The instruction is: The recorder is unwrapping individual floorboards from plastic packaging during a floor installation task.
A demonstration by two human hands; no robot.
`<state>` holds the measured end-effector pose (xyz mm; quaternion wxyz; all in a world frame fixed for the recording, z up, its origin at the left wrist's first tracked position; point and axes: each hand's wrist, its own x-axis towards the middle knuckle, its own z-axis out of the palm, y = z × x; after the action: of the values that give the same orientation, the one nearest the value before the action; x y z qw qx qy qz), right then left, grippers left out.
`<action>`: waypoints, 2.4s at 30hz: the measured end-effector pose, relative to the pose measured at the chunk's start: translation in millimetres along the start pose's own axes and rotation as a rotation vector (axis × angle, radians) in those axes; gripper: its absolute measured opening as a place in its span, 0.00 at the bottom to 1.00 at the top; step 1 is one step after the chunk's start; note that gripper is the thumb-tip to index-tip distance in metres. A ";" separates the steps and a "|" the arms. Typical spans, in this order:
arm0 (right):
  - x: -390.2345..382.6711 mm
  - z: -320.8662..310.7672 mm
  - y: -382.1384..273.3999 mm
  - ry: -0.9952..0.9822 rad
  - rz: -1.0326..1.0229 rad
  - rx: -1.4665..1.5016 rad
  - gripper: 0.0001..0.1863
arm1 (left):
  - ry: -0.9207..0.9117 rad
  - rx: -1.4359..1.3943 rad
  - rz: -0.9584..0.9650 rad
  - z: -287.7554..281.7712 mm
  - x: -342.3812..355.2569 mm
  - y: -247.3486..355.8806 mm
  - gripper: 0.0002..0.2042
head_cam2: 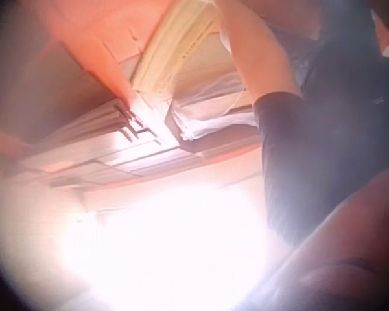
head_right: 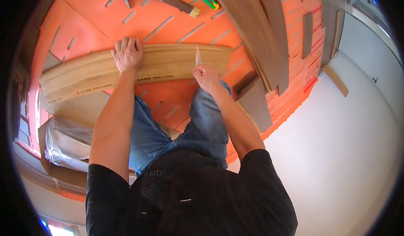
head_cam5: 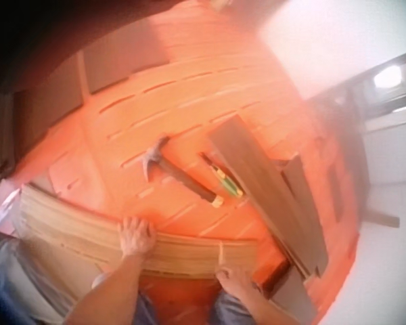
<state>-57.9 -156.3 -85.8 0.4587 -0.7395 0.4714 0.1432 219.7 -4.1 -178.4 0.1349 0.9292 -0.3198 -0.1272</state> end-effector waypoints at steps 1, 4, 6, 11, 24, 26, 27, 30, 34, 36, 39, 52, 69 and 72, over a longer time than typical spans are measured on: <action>-10.6 2.1 -8.6 -0.004 0.007 0.000 0.15 | 0.001 0.002 0.016 0.0 -2.1 0.3 0.10; -35.5 14.0 -41.8 -0.110 -0.071 0.042 0.14 | 0.013 -0.009 -0.003 1.1 -5.3 -1.2 0.10; -49.8 14.4 -62.5 -0.140 -0.085 0.066 0.16 | 0.017 -0.010 0.006 2.5 -5.2 -2.1 0.10; -79.5 14.5 -91.6 -0.247 -0.132 0.028 0.18 | -0.007 0.020 0.009 2.4 -4.8 1.6 0.11; -154.2 14.6 -152.1 -0.380 -0.376 0.229 0.20 | -0.025 -0.025 0.016 -2.9 -5.4 -1.8 0.11; -158.5 3.1 -156.1 -0.350 -0.383 0.208 0.20 | -0.049 -0.029 0.009 -4.7 -4.9 7.4 0.11; -158.4 -2.0 -161.4 -0.282 -0.302 0.146 0.21 | -0.010 -0.059 0.022 -5.4 -4.2 5.9 0.11; -158.5 -22.1 -170.0 -0.153 -0.252 0.015 0.19 | 0.048 -0.088 0.022 -6.8 -4.3 -1.2 0.11; -154.0 -42.2 -175.8 0.139 -0.384 -0.202 0.09 | 0.068 -0.142 0.051 -9.4 -5.7 -2.6 0.11; -151.9 -32.7 -185.9 0.178 -0.447 -0.286 0.05 | 0.083 -0.154 0.029 -16.5 -4.9 -7.4 0.11; -145.1 -1.8 -205.9 0.250 -0.560 -0.226 0.06 | 0.022 -0.229 0.016 -25.4 -9.7 -14.7 0.12; -47.9 36.9 -182.3 0.100 0.046 0.192 0.27 | -0.390 -1.060 0.109 -105.8 -138.9 -6.4 0.17; 71.6 53.9 -91.3 -0.324 0.202 -0.606 0.09 | -0.019 -0.108 -0.239 -171.0 -37.4 -273.3 0.41; 23.4 142.5 -170.7 -0.606 0.045 -0.970 0.13 | -0.157 -0.015 -0.301 -132.0 -87.2 -308.6 0.44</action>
<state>127.1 -30.6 -84.8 0.1784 -0.7812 0.2147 0.5584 368.6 307.3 -144.9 0.0960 0.9526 -0.1858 -0.2208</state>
